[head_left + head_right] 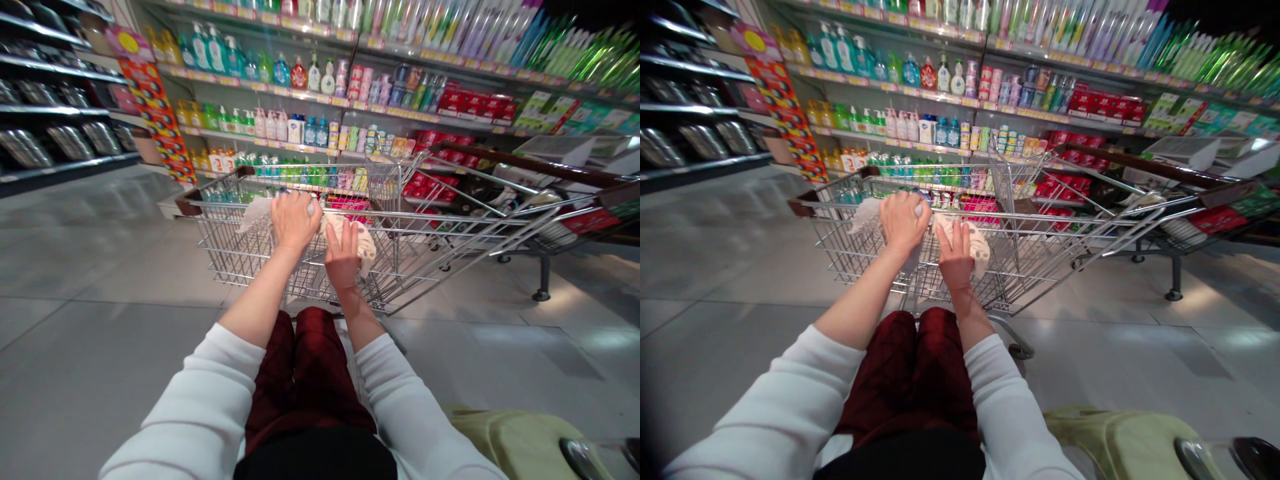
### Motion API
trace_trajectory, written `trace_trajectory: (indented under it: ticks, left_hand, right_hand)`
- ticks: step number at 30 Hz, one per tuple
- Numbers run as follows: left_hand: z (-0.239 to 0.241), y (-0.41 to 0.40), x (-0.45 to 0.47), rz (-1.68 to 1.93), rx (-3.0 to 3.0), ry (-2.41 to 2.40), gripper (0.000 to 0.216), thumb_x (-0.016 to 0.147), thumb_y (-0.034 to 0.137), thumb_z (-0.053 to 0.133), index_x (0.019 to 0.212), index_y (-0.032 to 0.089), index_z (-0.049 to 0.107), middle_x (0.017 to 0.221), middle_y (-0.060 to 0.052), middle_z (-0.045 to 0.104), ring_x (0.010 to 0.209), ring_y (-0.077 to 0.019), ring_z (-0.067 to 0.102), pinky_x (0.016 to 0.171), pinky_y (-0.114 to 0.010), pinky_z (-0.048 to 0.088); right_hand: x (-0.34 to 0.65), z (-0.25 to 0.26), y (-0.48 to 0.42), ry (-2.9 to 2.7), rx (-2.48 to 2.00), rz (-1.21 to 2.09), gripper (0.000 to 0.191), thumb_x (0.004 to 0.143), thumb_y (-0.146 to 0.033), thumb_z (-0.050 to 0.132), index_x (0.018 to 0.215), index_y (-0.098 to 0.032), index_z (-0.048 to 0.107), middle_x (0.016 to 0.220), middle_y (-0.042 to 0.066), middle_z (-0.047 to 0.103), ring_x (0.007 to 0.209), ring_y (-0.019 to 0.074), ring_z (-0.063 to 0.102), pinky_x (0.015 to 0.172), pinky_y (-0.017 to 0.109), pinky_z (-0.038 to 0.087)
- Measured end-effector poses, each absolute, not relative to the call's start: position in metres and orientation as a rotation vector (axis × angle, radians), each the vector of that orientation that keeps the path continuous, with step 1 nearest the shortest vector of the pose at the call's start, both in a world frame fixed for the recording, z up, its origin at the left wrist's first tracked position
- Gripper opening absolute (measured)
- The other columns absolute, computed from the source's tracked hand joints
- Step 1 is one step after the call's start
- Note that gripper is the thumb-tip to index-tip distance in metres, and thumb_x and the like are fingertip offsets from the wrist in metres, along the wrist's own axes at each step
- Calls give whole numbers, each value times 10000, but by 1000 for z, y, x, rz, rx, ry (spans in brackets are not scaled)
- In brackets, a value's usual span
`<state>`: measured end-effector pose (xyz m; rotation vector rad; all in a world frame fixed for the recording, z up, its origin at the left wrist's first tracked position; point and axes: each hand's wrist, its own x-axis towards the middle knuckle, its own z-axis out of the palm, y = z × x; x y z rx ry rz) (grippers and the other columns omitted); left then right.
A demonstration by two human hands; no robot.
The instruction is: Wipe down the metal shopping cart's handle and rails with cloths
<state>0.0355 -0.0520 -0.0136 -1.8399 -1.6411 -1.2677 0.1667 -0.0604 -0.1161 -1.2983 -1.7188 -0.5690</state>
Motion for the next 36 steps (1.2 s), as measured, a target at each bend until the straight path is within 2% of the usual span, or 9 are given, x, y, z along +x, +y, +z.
trace_trajectory:
  ticks: [6,11,15,19,25,27,31,33,36]
  left_hand:
    - [-13,-52,36,-1286,-1873,-1665,321,977,375,368,930,223,647,997,-111,668,1029,-314,554,971,-509,368]
    - [-14,-52,35,-1302,-1877,-1675,327,979,379,368,933,225,653,993,-109,657,1052,-316,555,989,-510,362]
    - [-14,-52,35,-1285,-1876,-1660,321,980,379,362,930,233,644,993,-103,665,1036,-308,554,971,-501,372]
    - [-14,-51,35,-1254,-1846,-1643,308,982,380,364,923,244,635,980,-96,668,1008,-297,551,948,-486,375]
    - [-15,-49,35,-1261,-1849,-1644,301,978,374,375,926,235,637,972,-98,655,1006,-295,544,946,-482,367]
    - [-16,-49,34,-1266,-1862,-1653,306,978,373,374,930,225,638,979,-103,653,1019,-297,541,958,-482,361]
    - [-16,-49,34,-1262,-1864,-1654,315,983,376,371,937,217,638,986,-102,658,1030,-295,543,960,-473,362]
    - [-16,-49,34,-1260,-1856,-1653,315,983,377,375,934,215,640,986,-102,659,1032,-297,546,955,-472,364]
    - [-16,-49,34,-1264,-1838,-1641,309,981,375,382,932,219,644,979,-100,657,1022,-296,552,948,-473,367]
  right_hand:
    - [176,-142,-60,-1813,-1303,-565,529,945,-37,453,1359,-307,640,1547,73,500,1521,233,321,1208,419,356]
    - [177,-185,-81,-1975,-1267,-551,522,937,-29,467,1320,-322,666,1482,58,577,1433,183,461,1070,309,488]
    - [174,-199,-88,-1942,-1301,-503,478,939,-48,485,1228,-342,727,1429,37,626,1368,171,522,1035,283,502]
    - [178,-186,-89,-1966,-1271,-413,464,915,-51,513,1186,-348,745,1389,16,653,1317,174,543,1084,304,465]
    - [190,-146,-98,-1603,-1132,-192,415,868,-118,498,1194,-239,724,1179,66,716,1177,191,615,1054,346,489]
    - [197,-123,-99,-1416,-1071,-263,414,876,-172,495,1233,-233,696,1220,82,689,1222,212,591,1071,392,478]
    - [212,-79,-90,-1319,-1077,-539,455,895,-206,470,1309,-241,654,1426,101,562,1385,256,461,1165,484,386]
    - [216,-73,-81,-1376,-1150,-632,483,893,-163,447,1325,-241,650,1495,100,501,1442,258,392,1181,486,369]
    - [220,-90,-69,-1462,-1175,-754,479,894,-105,427,1282,-232,679,1496,116,494,1470,249,348,1165,464,396]
